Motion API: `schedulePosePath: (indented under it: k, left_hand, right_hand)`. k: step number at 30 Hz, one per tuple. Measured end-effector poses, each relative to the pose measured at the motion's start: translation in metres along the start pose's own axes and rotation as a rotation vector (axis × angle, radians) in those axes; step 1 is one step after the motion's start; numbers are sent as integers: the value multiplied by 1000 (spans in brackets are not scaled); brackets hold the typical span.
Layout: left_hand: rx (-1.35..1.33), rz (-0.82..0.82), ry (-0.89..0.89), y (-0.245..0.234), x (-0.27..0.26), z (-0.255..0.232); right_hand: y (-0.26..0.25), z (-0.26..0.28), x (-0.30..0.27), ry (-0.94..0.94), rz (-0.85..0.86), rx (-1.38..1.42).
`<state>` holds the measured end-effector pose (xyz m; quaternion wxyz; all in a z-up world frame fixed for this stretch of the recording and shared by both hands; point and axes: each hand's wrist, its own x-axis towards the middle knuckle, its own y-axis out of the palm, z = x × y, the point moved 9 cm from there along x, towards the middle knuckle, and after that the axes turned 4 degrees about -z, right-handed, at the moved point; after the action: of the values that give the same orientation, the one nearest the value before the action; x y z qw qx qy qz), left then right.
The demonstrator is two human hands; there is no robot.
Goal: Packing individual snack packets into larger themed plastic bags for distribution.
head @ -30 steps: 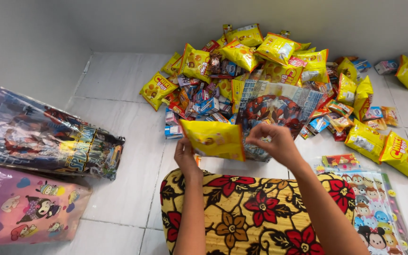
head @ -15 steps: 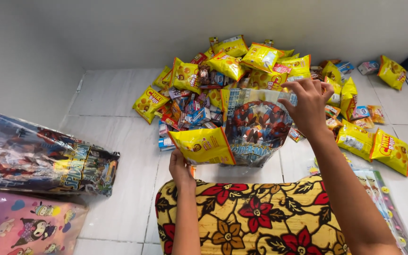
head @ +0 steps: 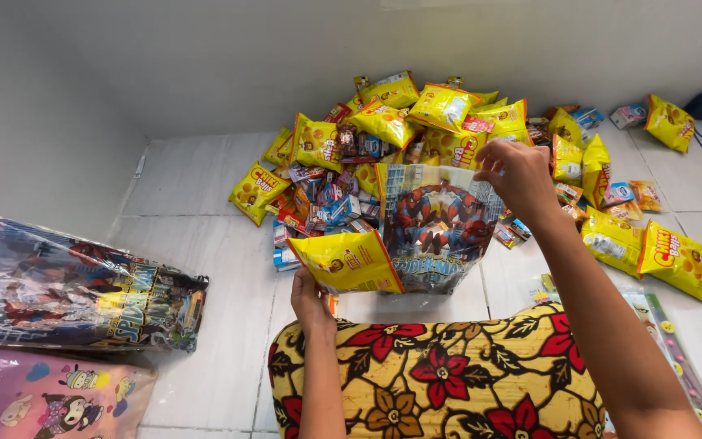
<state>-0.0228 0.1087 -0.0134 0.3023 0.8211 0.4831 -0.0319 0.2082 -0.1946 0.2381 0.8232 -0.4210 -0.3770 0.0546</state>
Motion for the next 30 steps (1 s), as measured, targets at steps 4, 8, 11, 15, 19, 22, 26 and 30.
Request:
schedulePosePath:
  k: [4,8,11,15,19,22,26,30]
  left_hand:
    - [8,10,0,1,2,2]
    - [12,15,-2,7,-8,-9]
    - [9,32,1,6,-5,-6]
    - [-5,51,3,3,0,0]
    - [25,59,19,-5,14,12]
    - [20,61,29,-2,14,8]
    - [5,-43,80,17,-5,-36]
    - [127,-30,342,57,-9,-109]
  right_hand:
    - [-12,8,-7,-86,-27,-41]
    - [-17,16,-14,-177,-6,-125]
    - [-26,34,-14,-193,85,-151]
    - [-26,50,-13,39,357,33]
    - [-25,49,-11,204,429,123]
    - [-16,27,-9,318,371,170]
    - [-17,27,-13,390,448,155]
    - [-31,49,-17,450,554,181]
